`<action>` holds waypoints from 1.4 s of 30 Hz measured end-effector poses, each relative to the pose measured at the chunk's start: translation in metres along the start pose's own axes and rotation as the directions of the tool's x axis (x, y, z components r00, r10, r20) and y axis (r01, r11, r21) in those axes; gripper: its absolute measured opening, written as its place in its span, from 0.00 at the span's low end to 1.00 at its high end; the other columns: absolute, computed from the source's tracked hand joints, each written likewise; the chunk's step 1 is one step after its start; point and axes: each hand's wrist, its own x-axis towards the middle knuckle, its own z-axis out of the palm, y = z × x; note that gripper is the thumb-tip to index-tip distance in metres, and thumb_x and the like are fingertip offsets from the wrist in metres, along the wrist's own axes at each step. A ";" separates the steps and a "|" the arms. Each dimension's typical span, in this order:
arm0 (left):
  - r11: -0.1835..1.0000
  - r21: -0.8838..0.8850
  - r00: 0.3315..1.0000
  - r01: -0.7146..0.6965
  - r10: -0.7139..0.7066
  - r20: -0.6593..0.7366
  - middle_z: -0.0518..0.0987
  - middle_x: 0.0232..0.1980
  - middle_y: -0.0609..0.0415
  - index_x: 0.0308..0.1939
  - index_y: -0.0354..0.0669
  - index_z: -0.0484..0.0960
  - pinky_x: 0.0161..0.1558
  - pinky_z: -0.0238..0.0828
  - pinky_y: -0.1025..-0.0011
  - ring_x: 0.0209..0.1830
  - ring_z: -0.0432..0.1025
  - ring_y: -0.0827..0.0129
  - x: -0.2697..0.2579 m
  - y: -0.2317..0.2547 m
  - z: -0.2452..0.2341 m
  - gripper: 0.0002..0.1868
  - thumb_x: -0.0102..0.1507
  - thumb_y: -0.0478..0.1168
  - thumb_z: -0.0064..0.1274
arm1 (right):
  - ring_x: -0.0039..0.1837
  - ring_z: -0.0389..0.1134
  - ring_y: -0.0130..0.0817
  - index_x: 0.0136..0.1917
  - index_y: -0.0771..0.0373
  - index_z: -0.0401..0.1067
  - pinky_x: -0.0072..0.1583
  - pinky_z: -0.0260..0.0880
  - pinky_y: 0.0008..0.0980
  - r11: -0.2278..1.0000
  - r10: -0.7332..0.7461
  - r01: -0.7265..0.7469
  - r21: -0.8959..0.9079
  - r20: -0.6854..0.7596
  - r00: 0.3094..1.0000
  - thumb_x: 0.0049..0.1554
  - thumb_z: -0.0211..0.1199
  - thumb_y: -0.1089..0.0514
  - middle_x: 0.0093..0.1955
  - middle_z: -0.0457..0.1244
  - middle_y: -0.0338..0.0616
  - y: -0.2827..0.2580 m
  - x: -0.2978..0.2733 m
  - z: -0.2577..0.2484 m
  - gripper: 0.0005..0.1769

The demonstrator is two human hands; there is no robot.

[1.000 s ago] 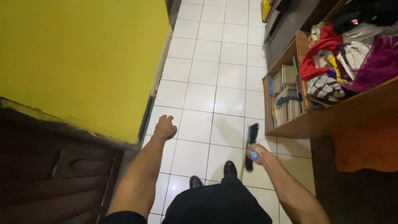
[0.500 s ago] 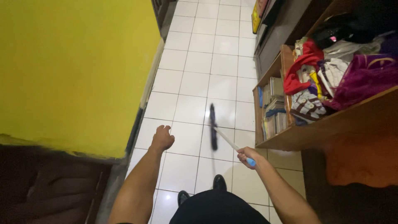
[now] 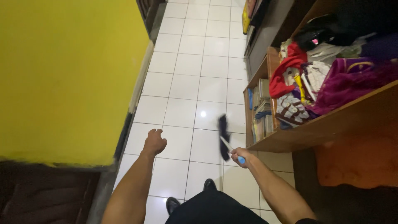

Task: The person sweeps the tiled floor along the wall and hallway using a handheld broom.

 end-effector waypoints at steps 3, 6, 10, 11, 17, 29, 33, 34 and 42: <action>0.999 -0.011 0.999 -0.035 0.035 -0.022 0.64 0.74 0.39 0.67 0.38 0.71 0.71 0.61 0.55 0.76 0.57 0.49 0.010 0.009 0.006 0.30 0.61 0.40 0.53 | 0.24 0.47 0.20 0.40 0.63 0.53 0.24 0.48 0.19 0.998 -0.035 0.042 -0.056 0.120 0.992 0.61 0.52 0.64 0.26 0.49 0.35 -0.011 -0.010 -0.018 0.10; 0.998 -0.063 1.000 0.016 -0.016 -0.013 0.61 0.75 0.40 0.67 0.39 0.71 0.71 0.61 0.56 0.74 0.58 0.48 0.015 0.019 0.009 0.30 0.61 0.40 0.53 | 0.24 0.46 0.19 0.39 0.64 0.53 0.24 0.46 0.19 1.000 -0.024 0.025 0.000 0.190 0.982 0.62 0.51 0.63 0.27 0.50 0.34 -0.024 -0.024 -0.036 0.12; 0.999 -0.034 0.999 -0.030 0.029 -0.027 0.65 0.73 0.40 0.66 0.38 0.72 0.71 0.62 0.56 0.75 0.59 0.50 0.021 0.032 0.011 0.29 0.61 0.41 0.52 | 0.25 0.49 0.20 0.41 0.67 0.57 0.25 0.49 0.19 0.996 -0.091 0.091 -0.018 0.041 0.995 0.61 0.50 0.67 0.29 0.50 0.36 -0.029 -0.029 -0.039 0.07; 0.999 -0.030 0.999 -0.039 0.038 -0.029 0.66 0.72 0.41 0.66 0.37 0.72 0.71 0.63 0.56 0.74 0.60 0.50 0.022 0.035 0.011 0.28 0.62 0.40 0.52 | 0.26 0.50 0.22 0.42 0.69 0.58 0.25 0.50 0.21 0.988 -0.143 0.139 -0.069 -0.054 0.988 0.60 0.49 0.69 0.29 0.50 0.38 -0.024 -0.030 -0.039 0.04; 0.999 -0.007 0.998 -0.032 0.031 -0.055 0.67 0.71 0.39 0.66 0.37 0.72 0.70 0.62 0.55 0.74 0.59 0.50 0.022 0.035 0.011 0.29 0.61 0.40 0.53 | 0.25 0.54 0.29 0.42 0.68 0.57 0.25 0.50 0.27 0.961 -0.248 0.232 -0.151 -0.094 0.964 0.58 0.49 0.73 0.29 0.52 0.42 -0.007 -0.016 -0.016 0.05; 1.000 0.019 1.000 0.000 0.001 -0.020 0.67 0.72 0.40 0.66 0.37 0.72 0.70 0.63 0.56 0.74 0.60 0.49 0.005 0.030 0.005 0.29 0.61 0.41 0.53 | 0.24 0.48 0.19 0.48 0.66 0.59 0.23 0.47 0.17 0.999 -0.001 0.004 -0.034 0.077 0.997 0.65 0.49 0.60 0.27 0.52 0.36 -0.022 -0.009 -0.019 0.07; 0.999 -0.027 0.998 -0.044 0.042 -0.048 0.65 0.73 0.39 0.65 0.37 0.72 0.71 0.62 0.56 0.74 0.59 0.48 0.006 0.035 0.011 0.28 0.61 0.41 0.53 | 0.25 0.50 0.22 0.47 0.65 0.58 0.25 0.51 0.20 0.993 -0.112 0.109 -0.048 -0.055 0.992 0.66 0.46 0.61 0.28 0.50 0.37 -0.033 -0.010 -0.019 0.06; 0.999 -0.019 0.998 -0.045 0.044 -0.050 0.64 0.73 0.38 0.65 0.37 0.72 0.71 0.61 0.56 0.75 0.58 0.48 0.008 0.035 0.012 0.28 0.61 0.41 0.53 | 0.25 0.50 0.23 0.46 0.65 0.58 0.25 0.52 0.21 0.986 -0.133 0.120 -0.119 -0.106 0.985 0.65 0.45 0.62 0.28 0.51 0.37 -0.035 -0.010 -0.018 0.06; 1.000 0.004 0.997 -0.014 0.015 -0.079 0.61 0.75 0.36 0.68 0.40 0.70 0.73 0.58 0.55 0.76 0.56 0.48 0.007 0.036 0.017 0.31 0.61 0.42 0.53 | 0.26 0.53 0.27 0.43 0.66 0.55 0.25 0.52 0.24 0.972 -0.114 0.118 -0.202 0.035 0.993 0.63 0.48 0.68 0.30 0.52 0.39 -0.023 -0.006 0.013 0.06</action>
